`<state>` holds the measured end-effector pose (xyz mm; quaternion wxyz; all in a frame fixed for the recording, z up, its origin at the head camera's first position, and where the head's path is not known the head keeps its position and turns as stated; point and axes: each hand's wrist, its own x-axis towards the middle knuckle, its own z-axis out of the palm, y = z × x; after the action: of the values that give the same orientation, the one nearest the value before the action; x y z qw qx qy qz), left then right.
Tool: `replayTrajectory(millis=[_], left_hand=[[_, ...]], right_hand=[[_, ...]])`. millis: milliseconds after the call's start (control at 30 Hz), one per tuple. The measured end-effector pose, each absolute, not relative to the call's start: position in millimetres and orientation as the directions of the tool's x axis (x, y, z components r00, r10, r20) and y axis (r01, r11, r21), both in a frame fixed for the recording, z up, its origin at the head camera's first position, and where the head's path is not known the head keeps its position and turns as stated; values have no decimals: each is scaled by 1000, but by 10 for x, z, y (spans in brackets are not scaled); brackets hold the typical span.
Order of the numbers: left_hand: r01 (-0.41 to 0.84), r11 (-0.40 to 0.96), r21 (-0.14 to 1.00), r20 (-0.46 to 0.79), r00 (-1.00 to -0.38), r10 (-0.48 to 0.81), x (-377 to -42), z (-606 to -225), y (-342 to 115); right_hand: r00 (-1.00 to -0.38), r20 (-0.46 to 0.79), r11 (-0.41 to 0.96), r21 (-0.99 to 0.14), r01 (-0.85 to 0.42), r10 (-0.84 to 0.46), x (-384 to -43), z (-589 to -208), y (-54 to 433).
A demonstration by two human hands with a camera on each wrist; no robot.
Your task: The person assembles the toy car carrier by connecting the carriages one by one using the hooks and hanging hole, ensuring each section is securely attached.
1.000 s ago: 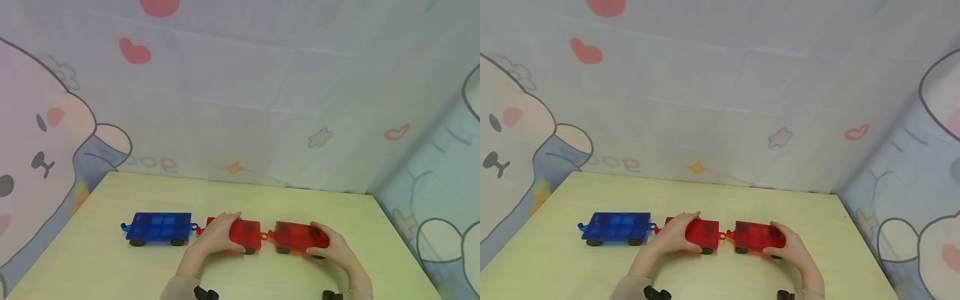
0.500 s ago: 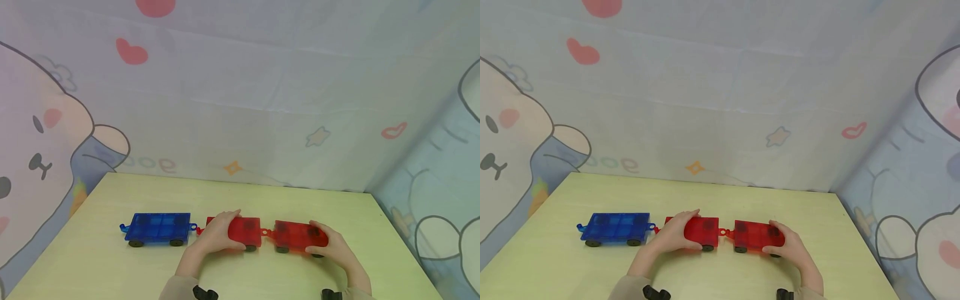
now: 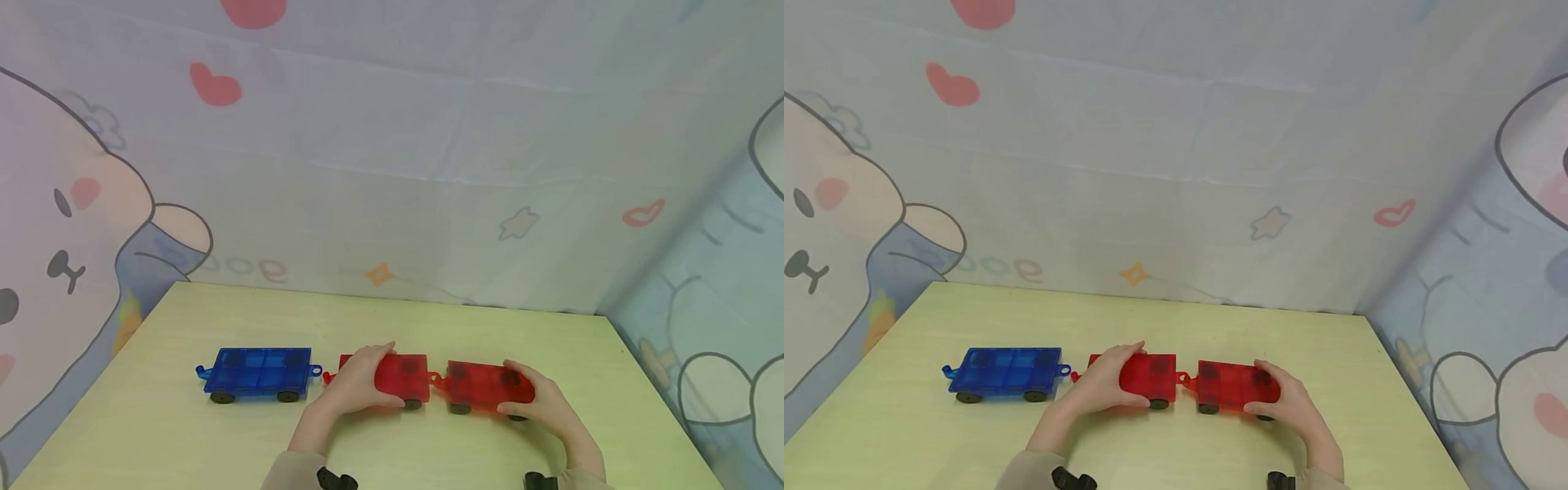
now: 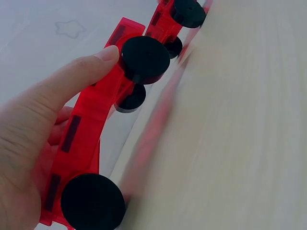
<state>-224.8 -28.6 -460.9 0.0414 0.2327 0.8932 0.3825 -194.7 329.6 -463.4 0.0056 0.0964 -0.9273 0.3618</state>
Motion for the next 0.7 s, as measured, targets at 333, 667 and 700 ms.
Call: replayTrajectory(millis=[333, 667, 700], left_hand=[[396, 607, 689, 112, -886, 451, -2252, -4629, -259], [398, 626, 670, 117, -890, 441, -2261, -4634, -225], [398, 628, 669, 116, -890, 440, -2262, -4634, -225]], right_hand=[[-983, 71, 716, -677, -173, -170, -1939, -4614, 3269], [-982, 74, 718, -672, -178, -174, -1934, -4610, 3257], [-982, 73, 718, -673, -177, -174, -1934, -4609, 3257]])
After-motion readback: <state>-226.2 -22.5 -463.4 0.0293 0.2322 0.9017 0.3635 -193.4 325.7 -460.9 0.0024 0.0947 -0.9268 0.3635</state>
